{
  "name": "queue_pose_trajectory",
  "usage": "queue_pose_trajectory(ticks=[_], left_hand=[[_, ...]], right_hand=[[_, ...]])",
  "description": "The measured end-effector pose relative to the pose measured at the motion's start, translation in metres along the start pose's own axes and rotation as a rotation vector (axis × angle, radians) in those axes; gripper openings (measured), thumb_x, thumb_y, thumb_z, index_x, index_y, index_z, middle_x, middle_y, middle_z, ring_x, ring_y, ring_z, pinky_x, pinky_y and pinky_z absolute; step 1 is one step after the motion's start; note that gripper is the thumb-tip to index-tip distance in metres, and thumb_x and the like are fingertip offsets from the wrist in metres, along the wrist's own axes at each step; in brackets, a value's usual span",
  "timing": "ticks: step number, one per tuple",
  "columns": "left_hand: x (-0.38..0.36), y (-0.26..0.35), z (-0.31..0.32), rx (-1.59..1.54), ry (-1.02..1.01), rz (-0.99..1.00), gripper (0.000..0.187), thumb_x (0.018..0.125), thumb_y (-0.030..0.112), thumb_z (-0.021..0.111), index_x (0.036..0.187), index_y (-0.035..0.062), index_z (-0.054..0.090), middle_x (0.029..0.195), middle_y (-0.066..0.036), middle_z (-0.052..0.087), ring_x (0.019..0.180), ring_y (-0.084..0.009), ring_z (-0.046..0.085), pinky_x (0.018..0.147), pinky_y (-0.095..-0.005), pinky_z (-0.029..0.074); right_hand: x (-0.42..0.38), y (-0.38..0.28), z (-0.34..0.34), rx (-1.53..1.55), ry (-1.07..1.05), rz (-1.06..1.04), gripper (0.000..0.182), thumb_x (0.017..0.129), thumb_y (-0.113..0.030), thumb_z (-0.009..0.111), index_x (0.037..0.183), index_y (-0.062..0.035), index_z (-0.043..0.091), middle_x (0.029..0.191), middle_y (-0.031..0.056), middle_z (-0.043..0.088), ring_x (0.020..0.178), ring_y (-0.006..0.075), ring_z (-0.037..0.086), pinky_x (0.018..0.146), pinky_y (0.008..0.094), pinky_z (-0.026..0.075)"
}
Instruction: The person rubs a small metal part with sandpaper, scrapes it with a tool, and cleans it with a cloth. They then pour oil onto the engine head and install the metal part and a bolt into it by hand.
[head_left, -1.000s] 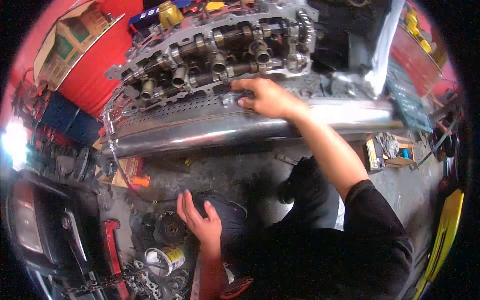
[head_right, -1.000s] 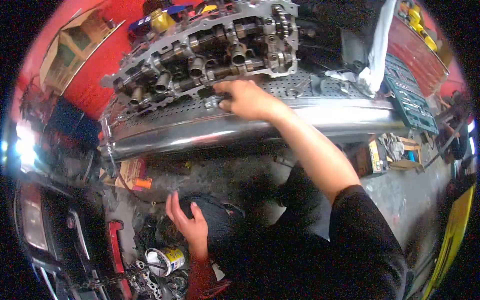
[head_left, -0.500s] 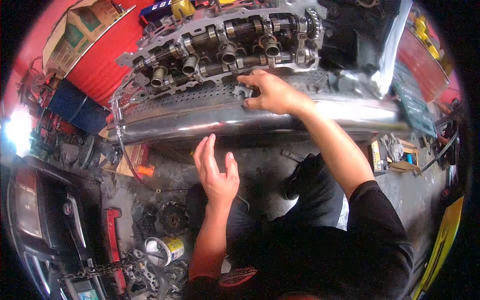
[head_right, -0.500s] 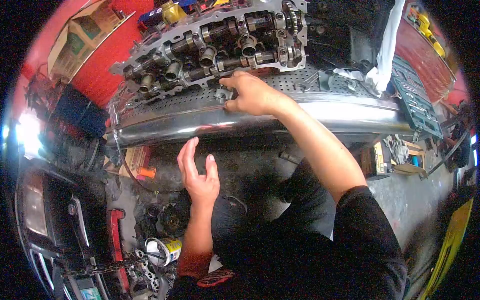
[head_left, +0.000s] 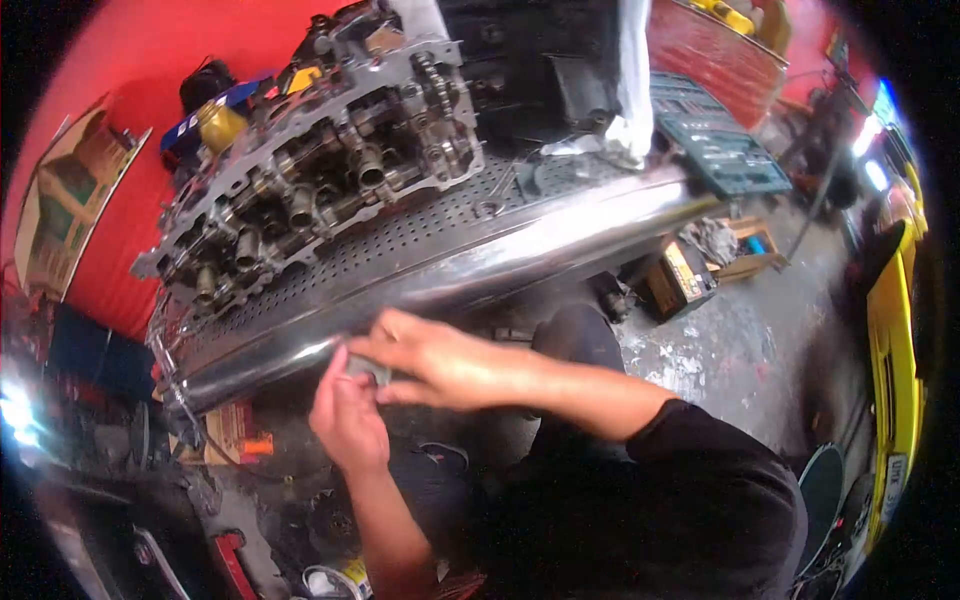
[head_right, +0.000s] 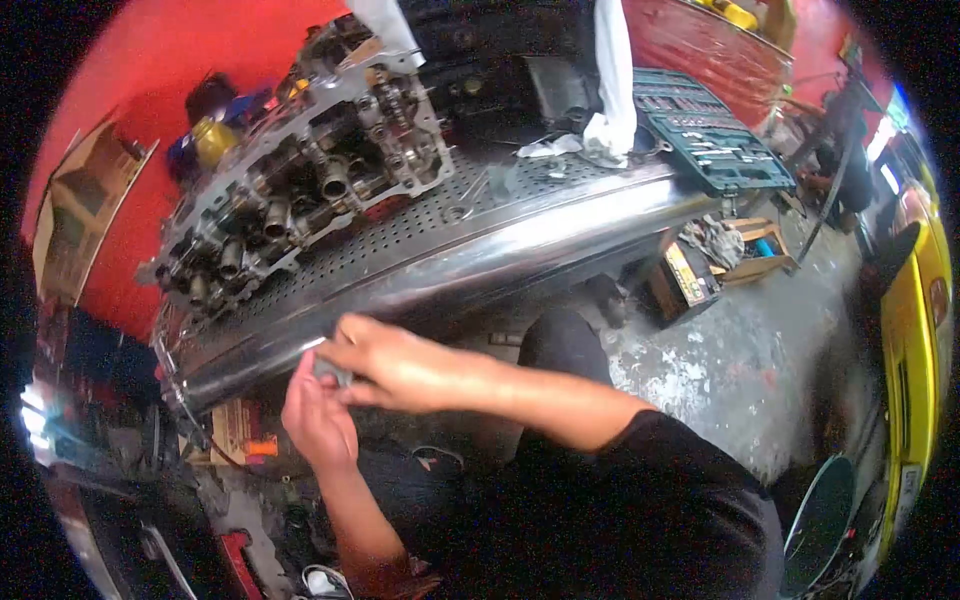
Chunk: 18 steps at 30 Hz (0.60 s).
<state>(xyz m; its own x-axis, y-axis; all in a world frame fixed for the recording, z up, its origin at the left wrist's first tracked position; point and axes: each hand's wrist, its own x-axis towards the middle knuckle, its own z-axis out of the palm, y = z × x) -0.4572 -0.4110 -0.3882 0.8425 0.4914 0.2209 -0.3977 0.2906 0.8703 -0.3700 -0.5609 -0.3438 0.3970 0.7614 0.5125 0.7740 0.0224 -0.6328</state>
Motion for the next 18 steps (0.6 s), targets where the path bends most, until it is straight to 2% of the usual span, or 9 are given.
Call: queue_pose_trajectory(ticks=[4,6,7,8,10,13,14,16,18], left_hand=[[-0.028,-0.03,-0.002,0.277,0.023,-0.061,0.026,0.094,0.007,0.057,0.116,-0.005,0.061,0.095,-0.006,0.063,0.082,-0.0094,0.057,0.073,-0.0237,0.048],[-0.038,-0.045,0.003,0.314,-0.01,-0.158,0.025,0.094,0.006,0.057,0.116,-0.0049,0.061,0.092,-0.005,0.064,0.082,-0.0095,0.059,0.074,-0.0237,0.048],[-0.04,-0.05,0.011,0.386,-0.043,-0.176,0.024,0.093,0.004,0.057,0.115,-0.0047,0.062,0.089,-0.006,0.065,0.077,-0.01,0.06,0.069,-0.0234,0.05],[-0.043,-0.05,0.02,0.424,-0.084,-0.238,0.023,0.093,0.004,0.057,0.114,-0.0054,0.061,0.088,-0.007,0.066,0.07,-0.0104,0.06,0.06,-0.0231,0.05],[-0.044,-0.065,0.026,0.434,-0.198,-0.33,0.022,0.093,0.004,0.058,0.113,-0.0046,0.062,0.084,-0.007,0.066,0.065,-0.0098,0.059,0.054,-0.0225,0.049],[-0.033,-0.068,0.047,0.689,-0.353,-0.4,0.018,0.093,0.004,0.057,0.108,-0.005,0.063,0.079,-0.006,0.066,0.063,-0.008,0.059,0.054,-0.0214,0.047],[-0.032,-0.071,0.05,0.741,-0.396,-0.376,0.018,0.093,0.004,0.058,0.108,-0.0047,0.064,0.078,-0.005,0.066,0.064,-0.0075,0.059,0.055,-0.0211,0.047],[-0.028,-0.078,0.058,0.841,-0.483,-0.321,0.018,0.092,0.004,0.058,0.107,-0.0042,0.065,0.077,-0.004,0.066,0.065,-0.0064,0.059,0.055,-0.0204,0.047],[-0.018,-0.071,0.068,1.015,-0.654,-0.31,0.023,0.089,0.013,0.065,0.107,-0.0012,0.066,0.077,-0.008,0.068,0.065,-0.0112,0.061,0.059,-0.0265,0.049]], right_hand=[[-0.051,0.008,0.019,0.224,0.002,0.303,0.059,0.086,-0.029,0.069,0.134,-0.0037,0.045,0.108,0.0185,0.051,0.097,0.0326,0.057,0.083,0.0395,0.047],[-0.079,0.021,0.045,0.219,0.199,0.267,0.055,0.092,-0.032,0.061,0.134,-0.0028,0.041,0.108,0.0222,0.057,0.097,0.0335,0.061,0.081,0.0404,0.048],[-0.088,0.012,0.04,0.467,0.089,0.549,0.045,0.098,-0.03,0.051,0.131,-0.0018,0.039,0.101,0.0243,0.061,0.092,0.0358,0.065,0.078,0.0409,0.049],[-0.099,0.011,0.045,0.49,0.176,0.574,0.038,0.102,-0.028,0.041,0.128,-0.0009,0.039,0.09,0.0195,0.063,0.082,0.0304,0.066,0.073,0.0386,0.05],[-0.116,0.022,0.061,0.546,0.415,0.64,0.034,0.103,-0.027,0.04,0.122,0.0002,0.045,0.087,0.0121,0.062,0.079,0.0192,0.063,0.072,0.0325,0.049],[-0.128,0.052,0.072,0.668,0.679,0.657,0.033,0.104,-0.03,0.038,0.111,0.0002,0.05,0.083,0.0091,0.062,0.077,0.0158,0.06,0.071,0.0322,0.049],[-0.136,0.057,0.069,0.783,0.69,0.686,0.033,0.104,-0.03,0.04,0.102,-0.0003,0.054,0.081,0.0038,0.059,0.076,0.0096,0.055,0.069,0.0274,0.047],[-0.142,0.068,0.069,0.863,0.718,0.645,0.031,0.104,-0.029,0.04,0.099,-0.0029,0.055,0.079,0.0017,0.057,0.074,0.0078,0.053,0.066,0.0256,0.046],[-0.147,0.07,0.067,0.99,0.749,0.666,0.031,0.103,-0.03,0.041,0.1,-0.0042,0.057,0.077,0.0,0.056,0.067,0.007,0.051,0.061,0.0245,0.044]])
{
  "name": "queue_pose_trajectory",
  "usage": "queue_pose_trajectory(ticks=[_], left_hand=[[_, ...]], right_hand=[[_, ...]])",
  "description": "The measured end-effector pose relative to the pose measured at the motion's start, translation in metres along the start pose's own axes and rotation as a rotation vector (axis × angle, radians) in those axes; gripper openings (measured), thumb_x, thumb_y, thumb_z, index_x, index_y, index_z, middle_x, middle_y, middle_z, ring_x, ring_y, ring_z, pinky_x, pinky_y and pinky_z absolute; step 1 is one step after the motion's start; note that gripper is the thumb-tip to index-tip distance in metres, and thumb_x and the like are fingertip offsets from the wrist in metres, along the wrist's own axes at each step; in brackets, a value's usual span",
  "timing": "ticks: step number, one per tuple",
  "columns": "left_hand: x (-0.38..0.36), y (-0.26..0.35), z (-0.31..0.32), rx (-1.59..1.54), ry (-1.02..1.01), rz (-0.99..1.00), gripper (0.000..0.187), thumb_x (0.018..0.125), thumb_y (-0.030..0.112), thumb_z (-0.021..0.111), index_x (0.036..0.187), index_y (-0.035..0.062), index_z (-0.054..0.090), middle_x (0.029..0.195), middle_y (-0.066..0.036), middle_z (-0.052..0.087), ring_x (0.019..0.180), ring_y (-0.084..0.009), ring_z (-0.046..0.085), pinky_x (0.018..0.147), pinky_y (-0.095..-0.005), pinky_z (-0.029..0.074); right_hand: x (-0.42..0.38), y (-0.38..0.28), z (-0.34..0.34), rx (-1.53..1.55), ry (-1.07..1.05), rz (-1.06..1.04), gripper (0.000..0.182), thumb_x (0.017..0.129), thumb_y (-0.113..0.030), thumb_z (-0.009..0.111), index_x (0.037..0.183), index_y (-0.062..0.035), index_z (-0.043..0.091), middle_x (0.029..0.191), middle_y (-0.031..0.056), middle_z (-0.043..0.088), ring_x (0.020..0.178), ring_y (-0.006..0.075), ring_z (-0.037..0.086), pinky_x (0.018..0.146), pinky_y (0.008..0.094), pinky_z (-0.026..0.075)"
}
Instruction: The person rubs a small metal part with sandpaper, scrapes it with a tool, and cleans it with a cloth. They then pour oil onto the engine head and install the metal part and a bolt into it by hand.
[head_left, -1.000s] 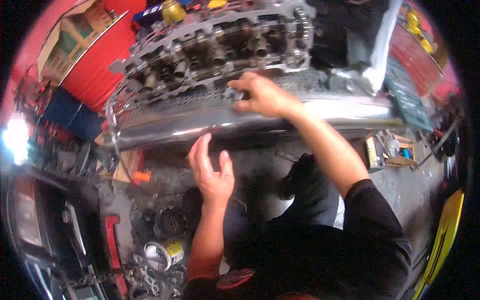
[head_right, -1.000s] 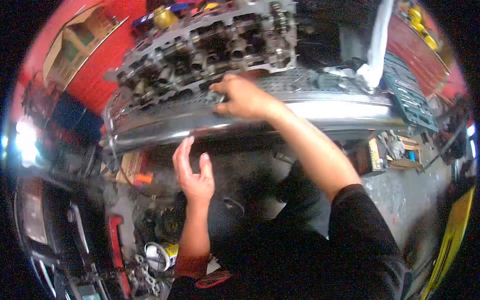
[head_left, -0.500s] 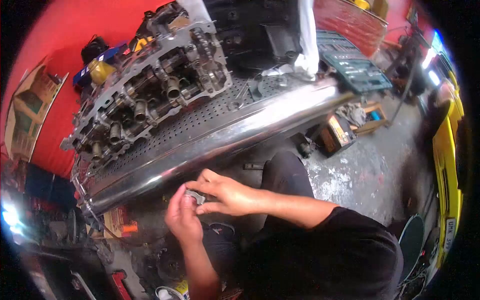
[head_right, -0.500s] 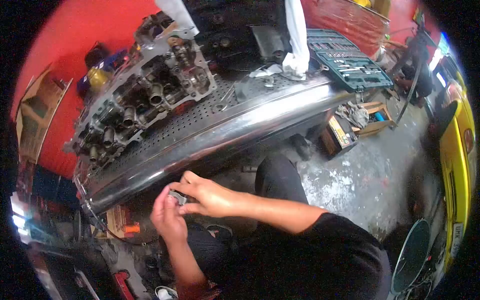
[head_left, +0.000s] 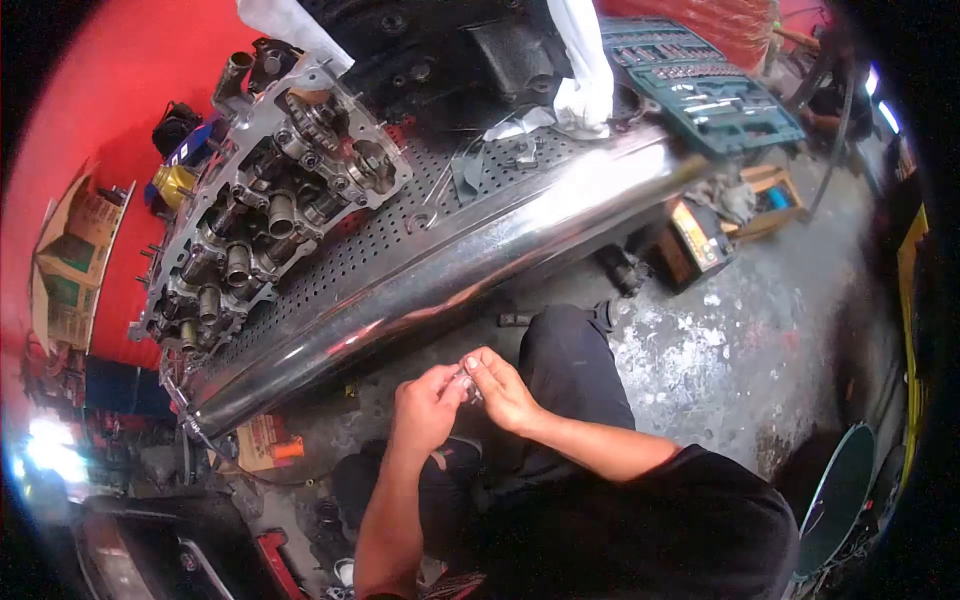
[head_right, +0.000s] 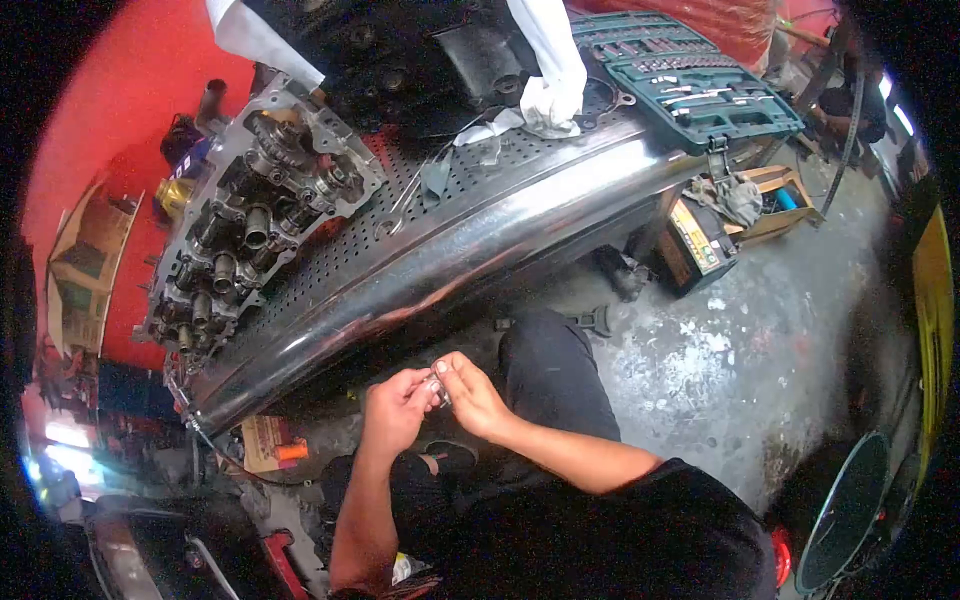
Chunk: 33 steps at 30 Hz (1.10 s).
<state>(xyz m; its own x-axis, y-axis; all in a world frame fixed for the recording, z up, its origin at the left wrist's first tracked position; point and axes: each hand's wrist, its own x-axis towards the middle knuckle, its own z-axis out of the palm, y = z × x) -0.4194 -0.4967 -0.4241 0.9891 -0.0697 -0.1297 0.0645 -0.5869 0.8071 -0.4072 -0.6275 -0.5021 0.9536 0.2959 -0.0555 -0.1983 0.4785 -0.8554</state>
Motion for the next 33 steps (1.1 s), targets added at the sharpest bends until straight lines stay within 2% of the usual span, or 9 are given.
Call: queue_pose_trajectory(ticks=[4,8,10,11,14,20,24,27,33], left_hand=[[0.028,0.076,-0.044,0.578,-0.304,-0.018,0.04,0.08,0.027,0.074,0.111,0.0028,0.066,0.083,-0.018,0.068,0.07,-0.0215,0.064,0.069,-0.036,0.05],[0.085,0.161,-0.042,0.414,0.352,0.225,0.037,0.081,0.033,0.071,0.103,0.0028,0.067,0.089,-0.017,0.068,0.077,-0.026,0.067,0.071,-0.0371,0.051],[0.134,0.164,-0.025,0.728,0.643,0.517,0.048,0.08,0.045,0.069,0.096,-0.0005,0.066,0.093,-0.02,0.066,0.091,-0.0354,0.062,0.083,-0.0431,0.049],[0.151,0.17,-0.015,0.73,0.572,0.408,0.051,0.079,0.047,0.069,0.097,-0.0006,0.066,0.101,-0.021,0.065,0.102,-0.037,0.058,0.088,-0.0455,0.046],[0.182,0.159,0.005,0.841,0.52,0.361,0.037,0.08,0.035,0.07,0.093,0.001,0.066,0.098,-0.019,0.064,0.102,-0.0375,0.056,0.088,-0.0456,0.046],[0.126,0.148,-0.009,0.529,0.867,0.746,0.015,0.087,0.017,0.063,0.084,0.0023,0.059,0.089,-0.013,0.063,0.09,-0.0293,0.058,0.082,-0.0417,0.047],[0.029,0.099,0.006,-0.127,0.507,0.248,0.013,0.098,0.014,0.05,0.099,0.0017,0.051,0.1,-0.011,0.066,0.078,-0.0162,0.062,0.068,-0.0285,0.052],[-0.008,0.032,0.031,-0.557,0.311,-0.049,0.01,0.098,0.011,0.05,0.101,0.0021,0.046,0.099,-0.015,0.065,0.076,-0.0161,0.062,0.058,-0.0284,0.054],[-0.064,-0.059,0.053,-0.259,0.504,-0.086,0.011,0.093,0.005,0.056,0.102,0.0009,0.052,0.086,-0.006,0.06,0.068,-0.0082,0.053,0.06,-0.0211,0.045]], right_hand=[[-0.002,-0.007,-0.009,0.138,-0.023,0.215,0.032,0.103,-0.034,0.043,0.104,-0.0067,0.06,0.073,-0.0024,0.055,0.056,0.0056,0.045,0.05,0.022,0.037],[0.0,-0.007,-0.008,0.055,0.02,0.235,0.036,0.102,-0.037,0.043,0.105,-0.0072,0.064,0.07,-0.0034,0.054,0.052,0.0051,0.041,0.047,0.0211,0.034],[0.0,-0.008,-0.006,0.04,0.046,0.263,0.036,0.102,-0.037,0.045,0.107,-0.0069,0.064,0.068,-0.0039,0.053,0.051,0.005,0.041,0.047,0.0209,0.034],[0.0,-0.009,-0.005,0.031,0.06,0.274,0.037,0.101,-0.037,0.045,0.108,-0.0068,0.065,0.068,-0.0042,0.053,0.051,0.005,0.04,0.047,0.0208,0.034],[-0.001,-0.003,-0.008,0.147,0.045,0.252,0.037,0.101,-0.037,0.047,0.111,-0.0059,0.064,0.067,-0.0044,0.052,0.051,0.0049,0.04,0.047,0.0207,0.034],[-0.001,-0.008,-0.029,0.321,0.047,0.301,0.037,0.101,-0.032,0.048,0.118,-0.0011,0.059,0.064,-0.0023,0.049,0.05,0.0057,0.04,0.049,0.0215,0.035],[0.002,-0.022,-0.035,0.536,0.056,0.353,0.035,0.102,-0.037,0.043,0.106,-0.0056,0.057,0.059,-0.0035,0.04,0.047,0.0071,0.035,0.045,0.022,0.029],[0.005,-0.018,-0.036,0.646,0.062,0.424,0.039,0.101,-0.042,0.04,0.098,-0.0066,0.054,0.057,-0.0028,0.038,0.046,0.0087,0.033,0.043,0.0241,0.026],[0.009,-0.018,-0.022,0.641,-0.133,0.286,0.045,0.101,-0.047,0.035,0.097,-0.006,0.054,0.055,-0.0036,0.032,0.045,0.0072,0.027,0.043,0.023,0.024]])
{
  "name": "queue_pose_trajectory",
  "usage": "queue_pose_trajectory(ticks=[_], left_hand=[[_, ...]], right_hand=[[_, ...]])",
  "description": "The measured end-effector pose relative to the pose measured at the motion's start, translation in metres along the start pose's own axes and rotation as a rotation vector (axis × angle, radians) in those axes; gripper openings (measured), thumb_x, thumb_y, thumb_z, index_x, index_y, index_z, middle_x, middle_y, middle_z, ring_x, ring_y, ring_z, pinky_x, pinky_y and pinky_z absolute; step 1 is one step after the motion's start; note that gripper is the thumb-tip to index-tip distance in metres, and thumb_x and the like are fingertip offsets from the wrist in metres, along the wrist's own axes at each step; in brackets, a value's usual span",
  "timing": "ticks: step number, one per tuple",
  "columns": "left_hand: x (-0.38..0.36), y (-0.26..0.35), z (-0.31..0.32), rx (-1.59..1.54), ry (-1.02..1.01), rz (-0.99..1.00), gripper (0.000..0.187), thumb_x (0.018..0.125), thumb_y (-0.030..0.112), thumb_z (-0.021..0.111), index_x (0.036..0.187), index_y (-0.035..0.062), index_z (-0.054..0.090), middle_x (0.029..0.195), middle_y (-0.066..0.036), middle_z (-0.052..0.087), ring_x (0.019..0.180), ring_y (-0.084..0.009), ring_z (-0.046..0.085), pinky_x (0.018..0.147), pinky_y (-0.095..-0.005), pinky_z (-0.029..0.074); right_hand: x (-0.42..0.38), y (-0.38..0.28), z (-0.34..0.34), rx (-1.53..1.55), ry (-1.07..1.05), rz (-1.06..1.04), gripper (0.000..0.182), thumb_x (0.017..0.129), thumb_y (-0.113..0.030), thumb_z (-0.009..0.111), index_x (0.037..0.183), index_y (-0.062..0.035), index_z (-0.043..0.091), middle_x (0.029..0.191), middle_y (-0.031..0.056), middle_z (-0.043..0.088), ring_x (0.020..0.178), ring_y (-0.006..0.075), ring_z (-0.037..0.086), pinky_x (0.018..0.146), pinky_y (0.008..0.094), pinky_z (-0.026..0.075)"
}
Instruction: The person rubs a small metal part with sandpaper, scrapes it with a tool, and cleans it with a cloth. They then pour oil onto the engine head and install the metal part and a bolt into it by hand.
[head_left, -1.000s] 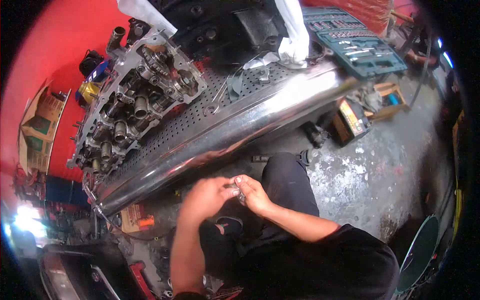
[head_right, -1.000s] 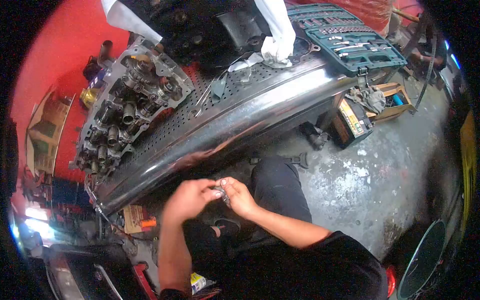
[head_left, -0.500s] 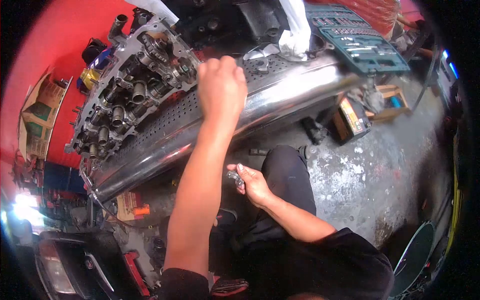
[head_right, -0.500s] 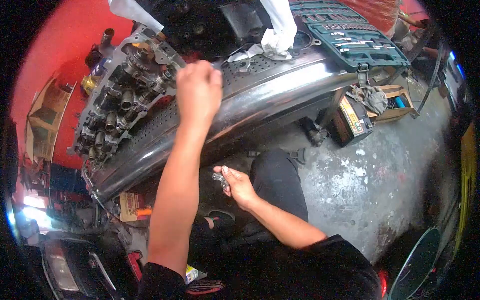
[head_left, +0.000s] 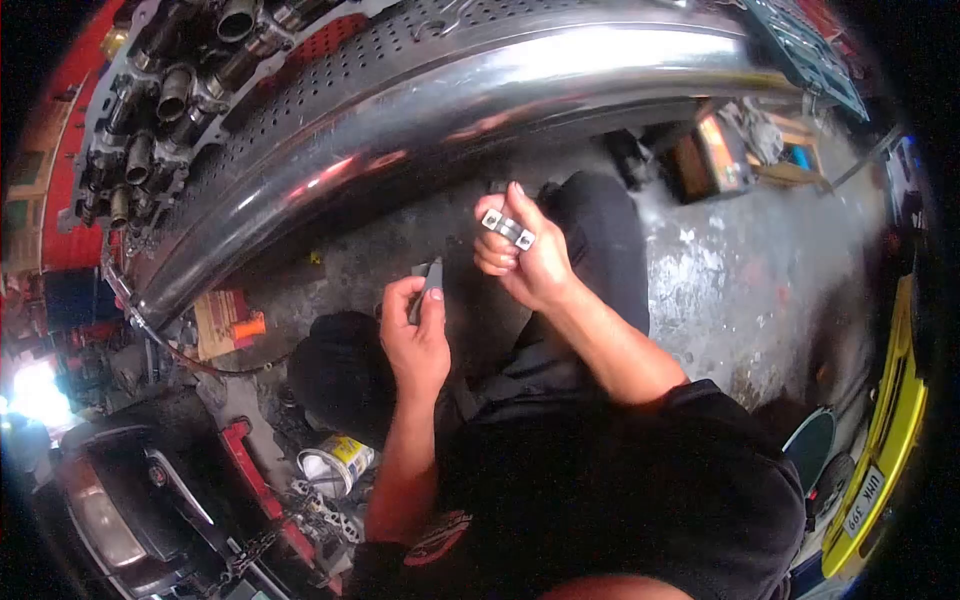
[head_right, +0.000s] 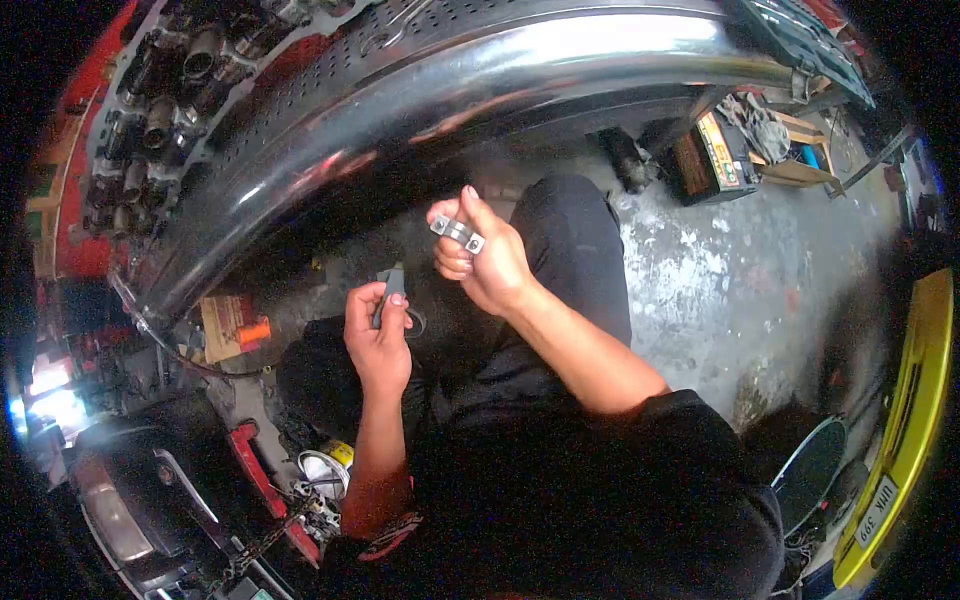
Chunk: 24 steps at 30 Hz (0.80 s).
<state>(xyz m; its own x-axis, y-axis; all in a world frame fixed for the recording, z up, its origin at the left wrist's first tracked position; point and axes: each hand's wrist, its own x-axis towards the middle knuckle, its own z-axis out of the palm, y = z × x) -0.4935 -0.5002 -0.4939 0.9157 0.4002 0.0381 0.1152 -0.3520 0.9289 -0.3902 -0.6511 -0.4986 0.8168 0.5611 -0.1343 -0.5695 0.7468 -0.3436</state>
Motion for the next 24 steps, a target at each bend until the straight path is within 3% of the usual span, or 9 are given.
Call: queue_pose_trajectory(ticks=[4,7,8,12,14,24], left_hand=[[-0.001,-0.012,-0.015,-0.159,0.034,-0.092,0.014,0.092,0.005,0.057,0.106,0.0007,0.054,0.087,-0.007,0.061,0.071,-0.0098,0.056,0.06,-0.0233,0.047],[0.005,-0.001,-0.019,-0.401,0.073,-0.153,0.016,0.094,0.006,0.054,0.109,0.0012,0.053,0.09,-0.009,0.062,0.074,-0.0136,0.059,0.06,-0.0266,0.049],[0.005,0.008,-0.02,-0.516,0.104,-0.175,0.016,0.094,0.006,0.053,0.11,0.0014,0.052,0.091,-0.01,0.062,0.076,-0.0152,0.06,0.061,-0.0279,0.05],[0.016,0.048,-0.025,-0.874,0.103,-0.127,0.018,0.096,0.01,0.051,0.113,0.0024,0.051,0.1,-0.014,0.063,0.088,-0.0211,0.062,0.076,-0.0354,0.051],[0.023,0.051,-0.024,-0.972,0.083,-0.116,0.019,0.096,0.01,0.052,0.113,0.0029,0.052,0.103,-0.015,0.063,0.096,-0.0222,0.061,0.087,-0.0365,0.049],[0.027,0.06,-0.012,-0.992,0.011,-0.091,0.019,0.095,0.009,0.053,0.113,0.001,0.053,0.104,-0.015,0.063,0.095,-0.0219,0.061,0.085,-0.0354,0.05]], right_hand=[[0.009,0.001,0.021,0.13,-0.097,-0.001,0.044,0.102,-0.045,0.036,0.096,-0.0061,0.054,0.055,-0.003,0.036,0.044,0.0077,0.028,0.043,0.0236,0.025],[0.009,0.001,0.05,-0.306,0.137,-0.09,0.033,0.101,-0.037,0.043,0.096,-0.0065,0.055,0.058,-0.0022,0.042,0.044,0.0098,0.032,0.044,0.024,0.03],[0.014,0.008,0.048,-0.767,0.137,-0.336,0.021,0.095,-0.027,0.055,0.097,-0.0063,0.057,0.065,0.0035,0.054,0.047,0.0139,0.047,0.048,0.0274,0.041],[0.002,-0.001,0.068,-1.598,-0.108,-0.495,0.03,0.079,-0.021,0.073,0.1,-0.0058,0.059,0.087,0.0135,0.064,0.078,0.0273,0.067,0.066,0.0364,0.053],[0.001,0.0,0.075,-1.597,-0.166,-0.564,0.031,0.077,-0.021,0.075,0.1,-0.0062,0.059,0.089,0.0125,0.064,0.08,0.0303,0.066,0.067,0.0374,0.054],[-0.006,-0.007,0.065,-1.52,-0.151,-0.722,0.033,0.074,-0.023,0.079,0.099,-0.0085,0.064,0.08,0.0086,0.06,0.068,0.0258,0.063,0.059,0.0349,0.051]])
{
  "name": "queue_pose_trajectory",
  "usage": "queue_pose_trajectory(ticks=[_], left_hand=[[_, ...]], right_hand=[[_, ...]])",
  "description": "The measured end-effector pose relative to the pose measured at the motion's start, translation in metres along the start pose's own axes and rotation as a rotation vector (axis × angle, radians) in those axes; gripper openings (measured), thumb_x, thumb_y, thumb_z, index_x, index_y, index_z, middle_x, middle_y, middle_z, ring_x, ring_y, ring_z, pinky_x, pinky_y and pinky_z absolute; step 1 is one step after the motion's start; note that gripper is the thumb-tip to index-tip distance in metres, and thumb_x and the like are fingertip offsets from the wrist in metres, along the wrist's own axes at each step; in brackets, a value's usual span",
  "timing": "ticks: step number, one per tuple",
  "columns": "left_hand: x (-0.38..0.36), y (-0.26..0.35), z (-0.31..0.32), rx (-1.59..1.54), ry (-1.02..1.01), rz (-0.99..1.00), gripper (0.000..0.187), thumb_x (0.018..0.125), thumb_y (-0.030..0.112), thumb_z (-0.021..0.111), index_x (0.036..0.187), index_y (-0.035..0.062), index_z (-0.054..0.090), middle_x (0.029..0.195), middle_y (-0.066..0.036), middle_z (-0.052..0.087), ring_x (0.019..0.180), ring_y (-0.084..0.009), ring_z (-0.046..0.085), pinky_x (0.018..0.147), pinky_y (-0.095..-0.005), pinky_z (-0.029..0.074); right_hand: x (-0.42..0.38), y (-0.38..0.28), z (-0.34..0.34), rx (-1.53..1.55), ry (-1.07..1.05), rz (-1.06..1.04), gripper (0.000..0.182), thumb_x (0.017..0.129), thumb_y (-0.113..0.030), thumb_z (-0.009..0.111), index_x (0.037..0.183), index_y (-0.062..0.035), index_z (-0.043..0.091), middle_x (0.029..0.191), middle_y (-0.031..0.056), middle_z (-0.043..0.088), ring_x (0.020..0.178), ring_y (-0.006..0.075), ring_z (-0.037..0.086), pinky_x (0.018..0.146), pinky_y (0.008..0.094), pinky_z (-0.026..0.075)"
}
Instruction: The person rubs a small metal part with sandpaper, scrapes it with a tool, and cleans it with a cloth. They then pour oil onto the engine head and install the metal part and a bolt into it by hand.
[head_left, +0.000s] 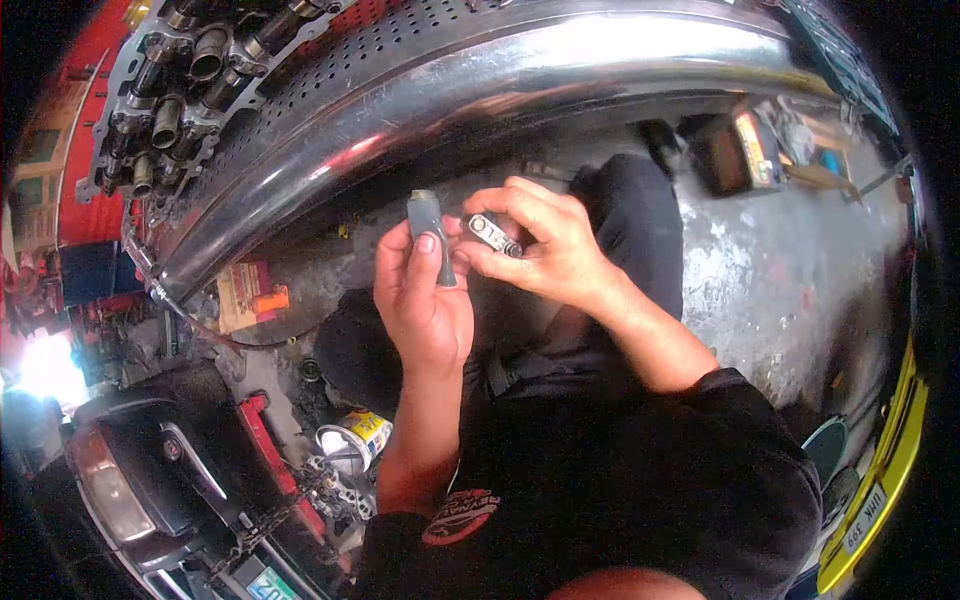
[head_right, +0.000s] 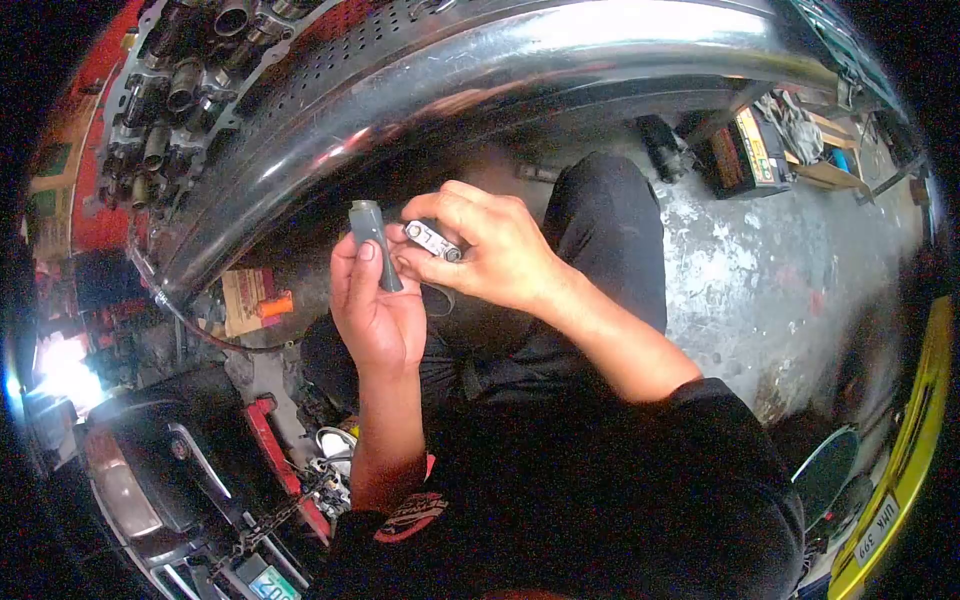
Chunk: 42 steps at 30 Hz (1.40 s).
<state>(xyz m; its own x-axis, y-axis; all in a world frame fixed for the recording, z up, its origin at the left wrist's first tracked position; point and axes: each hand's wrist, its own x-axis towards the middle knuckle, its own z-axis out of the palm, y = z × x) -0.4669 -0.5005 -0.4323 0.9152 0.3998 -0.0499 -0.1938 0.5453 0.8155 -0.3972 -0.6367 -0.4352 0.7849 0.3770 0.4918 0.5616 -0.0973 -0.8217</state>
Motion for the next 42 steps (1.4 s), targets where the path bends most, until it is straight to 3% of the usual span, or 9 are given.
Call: queue_pose_trajectory(ticks=[23,27,32,35,38,39,41,42], left_hand=[[-0.002,0.002,0.002,-0.043,-0.028,-0.014,0.019,0.095,0.008,0.054,0.111,-0.0002,0.054,0.106,-0.013,0.061,0.099,-0.0204,0.058,0.09,-0.035,0.048],[-0.003,0.002,-0.002,-0.012,0.006,0.001,0.02,0.094,0.007,0.053,0.113,-0.0009,0.053,0.109,-0.014,0.06,0.101,-0.0217,0.057,0.09,-0.0365,0.048],[-0.001,0.003,-0.013,0.123,0.087,0.028,0.022,0.094,0.008,0.055,0.113,-0.0008,0.051,0.097,-0.015,0.063,0.087,-0.0266,0.063,0.081,-0.0427,0.054],[-0.002,-0.008,-0.042,0.147,0.158,0.022,0.02,0.094,0.009,0.055,0.11,-0.0009,0.051,0.094,-0.015,0.063,0.084,-0.0275,0.064,0.08,-0.0431,0.055],[-0.01,-0.01,-0.059,0.155,0.241,-0.017,0.017,0.094,0.01,0.055,0.107,-0.0003,0.052,0.093,-0.014,0.063,0.082,-0.0264,0.065,0.078,-0.042,0.055],[-0.011,-0.01,-0.065,0.154,0.244,-0.011,0.016,0.094,0.01,0.055,0.106,-0.0002,0.052,0.093,-0.014,0.063,0.082,-0.0261,0.065,0.077,-0.0418,0.056],[-0.016,-0.016,-0.077,0.145,0.252,-0.013,0.016,0.094,0.01,0.055,0.106,-0.0001,0.052,0.093,-0.014,0.063,0.082,-0.0253,0.065,0.076,-0.0414,0.056],[-0.018,-0.018,-0.081,0.141,0.281,-0.027,0.014,0.094,0.009,0.055,0.104,0.0002,0.052,0.092,-0.014,0.063,0.081,-0.0251,0.065,0.075,-0.0411,0.056]], right_hand=[[0.001,-0.005,0.0,-0.078,-0.006,-0.046,0.027,0.075,-0.02,0.076,0.095,-0.008,0.063,0.079,0.009,0.061,0.07,0.0278,0.064,0.06,0.0369,0.053],[0.004,0.002,0.002,-0.121,0.026,-0.163,0.026,0.076,-0.023,0.075,0.094,-0.0081,0.063,0.077,0.0081,0.058,0.067,0.026,0.062,0.059,0.0373,0.052],[0.056,-0.017,-0.036,-0.409,0.166,-0.423,0.025,0.074,-0.025,0.075,0.096,-0.0167,0.066,0.072,0.0025,0.045,0.06,0.0203,0.052,0.052,0.0339,0.045],[0.107,-0.016,-0.069,-0.622,0.249,-0.531,0.028,0.072,-0.021,0.075,0.099,-0.0163,0.067,0.076,0.0048,0.049,0.068,0.0226,0.056,0.054,0.0352,0.046],[0.132,-0.016,-0.087,-0.391,0.336,-0.359,0.024,0.079,-0.02,0.073,0.101,-0.0116,0.066,0.086,0.0062,0.058,0.075,0.023,0.06,0.062,0.0358,0.05],[0.134,-0.008,-0.091,-0.109,0.302,-0.17,0.024,0.088,-0.024,0.067,0.105,-0.0072,0.065,0.085,0.0043,0.059,0.072,0.0175,0.059,0.061,0.0315,0.048],[0.13,-0.006,-0.104,0.969,0.127,0.356,0.033,0.094,-0.03,0.06,0.11,-0.0022,0.062,0.083,0.002,0.059,0.069,0.0118,0.055,0.059,0.0264,0.045],[0.129,-0.003,-0.104,1.042,0.074,0.324,0.037,0.098,-0.034,0.054,0.112,-0.0004,0.059,0.081,0.001,0.057,0.065,0.0088,0.05,0.056,0.0223,0.041]])
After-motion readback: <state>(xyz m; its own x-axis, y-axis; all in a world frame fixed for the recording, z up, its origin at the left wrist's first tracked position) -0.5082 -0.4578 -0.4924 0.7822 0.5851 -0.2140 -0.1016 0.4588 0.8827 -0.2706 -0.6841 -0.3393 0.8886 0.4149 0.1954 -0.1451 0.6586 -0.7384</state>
